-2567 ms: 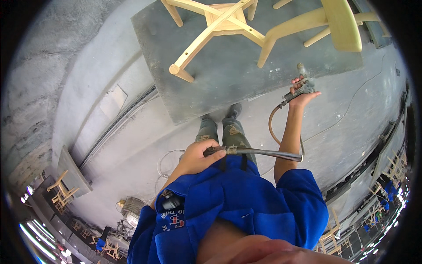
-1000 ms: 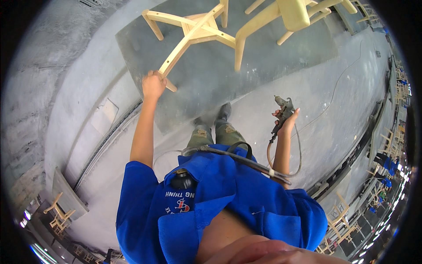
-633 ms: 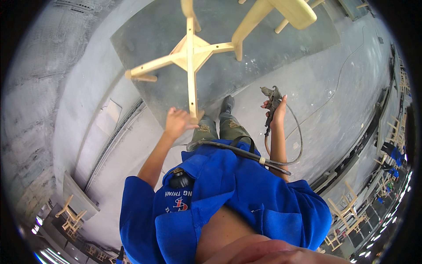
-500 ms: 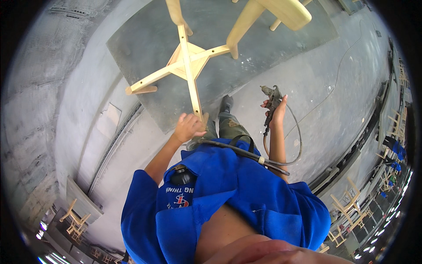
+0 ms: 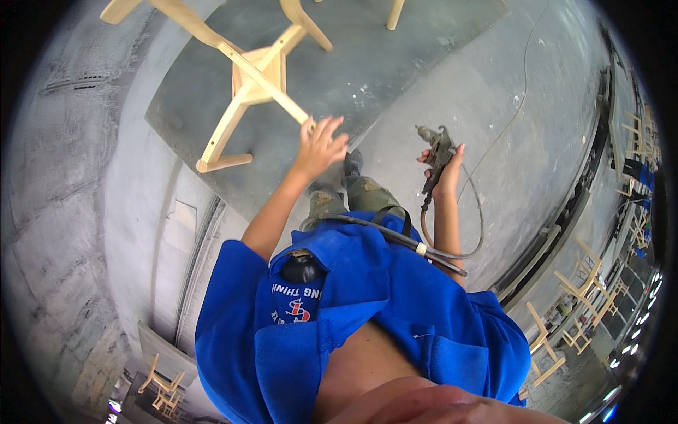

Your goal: The person uses a handheld spray gun to apply finish to multiple wooden chair frames. They rotate each chair to coat all sides, then move to the next unit and repeat the process.

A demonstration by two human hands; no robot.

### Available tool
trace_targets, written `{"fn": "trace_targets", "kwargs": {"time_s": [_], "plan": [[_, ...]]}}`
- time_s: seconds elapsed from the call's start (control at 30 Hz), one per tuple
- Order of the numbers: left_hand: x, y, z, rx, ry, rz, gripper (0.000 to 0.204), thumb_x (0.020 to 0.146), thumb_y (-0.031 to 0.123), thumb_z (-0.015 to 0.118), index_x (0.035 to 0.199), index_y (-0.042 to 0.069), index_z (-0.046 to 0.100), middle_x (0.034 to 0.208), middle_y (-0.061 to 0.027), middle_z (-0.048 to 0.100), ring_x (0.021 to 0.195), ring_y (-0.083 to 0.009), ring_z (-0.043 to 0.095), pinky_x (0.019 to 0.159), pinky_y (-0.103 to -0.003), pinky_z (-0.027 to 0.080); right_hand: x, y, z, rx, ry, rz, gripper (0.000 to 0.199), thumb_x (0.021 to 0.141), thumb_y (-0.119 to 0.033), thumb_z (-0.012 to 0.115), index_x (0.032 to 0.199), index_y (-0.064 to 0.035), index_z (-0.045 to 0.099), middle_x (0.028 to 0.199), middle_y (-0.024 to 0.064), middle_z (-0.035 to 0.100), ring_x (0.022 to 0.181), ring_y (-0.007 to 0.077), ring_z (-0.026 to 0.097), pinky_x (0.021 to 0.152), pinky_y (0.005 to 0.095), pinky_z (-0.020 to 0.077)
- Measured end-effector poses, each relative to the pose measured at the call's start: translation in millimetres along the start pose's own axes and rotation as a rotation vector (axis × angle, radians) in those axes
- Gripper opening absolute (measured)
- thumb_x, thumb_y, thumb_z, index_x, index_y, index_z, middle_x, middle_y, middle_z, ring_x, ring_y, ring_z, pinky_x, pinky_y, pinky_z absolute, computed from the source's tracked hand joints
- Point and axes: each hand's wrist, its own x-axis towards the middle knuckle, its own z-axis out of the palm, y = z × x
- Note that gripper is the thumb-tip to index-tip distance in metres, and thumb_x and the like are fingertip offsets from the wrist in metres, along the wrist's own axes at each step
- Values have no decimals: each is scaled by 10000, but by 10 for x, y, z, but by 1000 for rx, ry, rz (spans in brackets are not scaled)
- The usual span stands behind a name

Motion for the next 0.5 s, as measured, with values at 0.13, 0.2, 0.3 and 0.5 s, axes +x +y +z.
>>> {"fn": "trace_targets", "kwargs": {"time_s": [0.13,0.2,0.3,0.5], "plan": [[1080,-366,412,51,63,-143,393,790,428,774,1087,193,669,1335,-43,571,1312,-271,474,1112,-628,228,44,-570,83,70,-110,-93,850,937,-764,187,1132,-53,611,802,71,654,741,196,649,496,259,364],[1588,-469,540,47,198,-313,421,816,455,756,1104,161,671,1317,-72,579,1309,-284,465,1125,-637,200,29,-873,95,143,-172,-160,890,921,-783,171,1138,-33,599,806,90,638,747,209,642,466,255,355],[2023,-683,447,-112,580,-635,475,842,488,737,1108,101,667,1287,-102,600,1295,-313,464,1126,-611,184,75,-1191,88,260,-313,-228,927,910,-793,155,1139,-3,582,805,115,613,747,226,631,420,249,337],[548,-880,-154,-464,261,-714,314,932,295,708,1125,50,672,1060,-102,714,1000,-237,667,924,-343,490,660,-811,-5,192,-278,-77,889,928,-753,140,1118,-3,578,767,88,590,696,227,601,437,248,338]]}}
